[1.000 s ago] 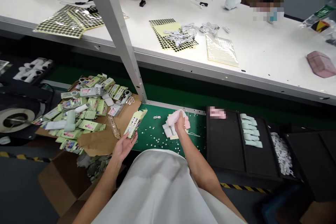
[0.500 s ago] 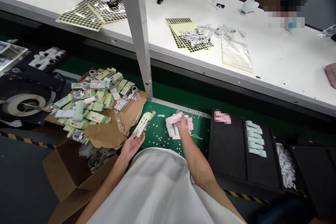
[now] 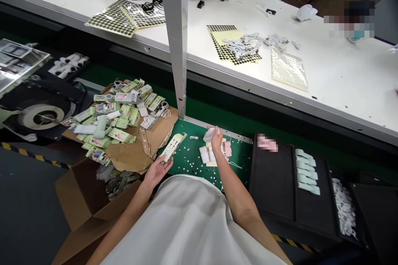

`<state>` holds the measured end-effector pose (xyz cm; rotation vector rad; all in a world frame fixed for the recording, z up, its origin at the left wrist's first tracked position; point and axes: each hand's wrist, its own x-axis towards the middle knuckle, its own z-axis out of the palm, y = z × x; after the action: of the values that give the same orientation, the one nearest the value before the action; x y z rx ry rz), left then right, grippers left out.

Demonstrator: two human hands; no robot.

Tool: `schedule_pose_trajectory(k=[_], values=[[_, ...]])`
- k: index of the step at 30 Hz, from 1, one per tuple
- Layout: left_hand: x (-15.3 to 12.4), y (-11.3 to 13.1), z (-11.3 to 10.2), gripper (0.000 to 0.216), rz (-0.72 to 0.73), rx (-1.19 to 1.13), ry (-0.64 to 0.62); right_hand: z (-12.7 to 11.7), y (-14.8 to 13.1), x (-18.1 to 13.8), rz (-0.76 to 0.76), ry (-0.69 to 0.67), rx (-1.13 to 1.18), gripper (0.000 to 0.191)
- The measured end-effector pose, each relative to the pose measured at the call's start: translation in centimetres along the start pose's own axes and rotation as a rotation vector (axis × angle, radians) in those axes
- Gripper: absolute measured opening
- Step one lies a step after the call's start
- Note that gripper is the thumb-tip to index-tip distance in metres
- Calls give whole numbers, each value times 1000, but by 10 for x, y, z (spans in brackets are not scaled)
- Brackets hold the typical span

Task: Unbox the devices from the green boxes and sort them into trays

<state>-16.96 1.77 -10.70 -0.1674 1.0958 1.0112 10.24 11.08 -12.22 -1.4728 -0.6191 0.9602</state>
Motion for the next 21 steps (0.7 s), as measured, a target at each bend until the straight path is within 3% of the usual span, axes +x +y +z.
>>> schedule_pose_trajectory(k=[7,10,13,15,17,21], values=[[-7,5,10,49,200,430,-253,-30,-77,1,11,114,231,28],[-9,10,19,54,295,602,-341,-36,-110,-17,38,25,431,24],[-13,12,30,55,352,689,-356,-26,-124,-45,33,-76,581,17],[-17,12,38,55,393,711,-349,-16,-120,-63,-7,-83,414,13],[-23,11,46,54,444,716,-334,-11,-111,-78,-101,-113,98,14],[-34,9,57,54,526,747,-332,-22,-99,-94,-281,-288,-361,24]])
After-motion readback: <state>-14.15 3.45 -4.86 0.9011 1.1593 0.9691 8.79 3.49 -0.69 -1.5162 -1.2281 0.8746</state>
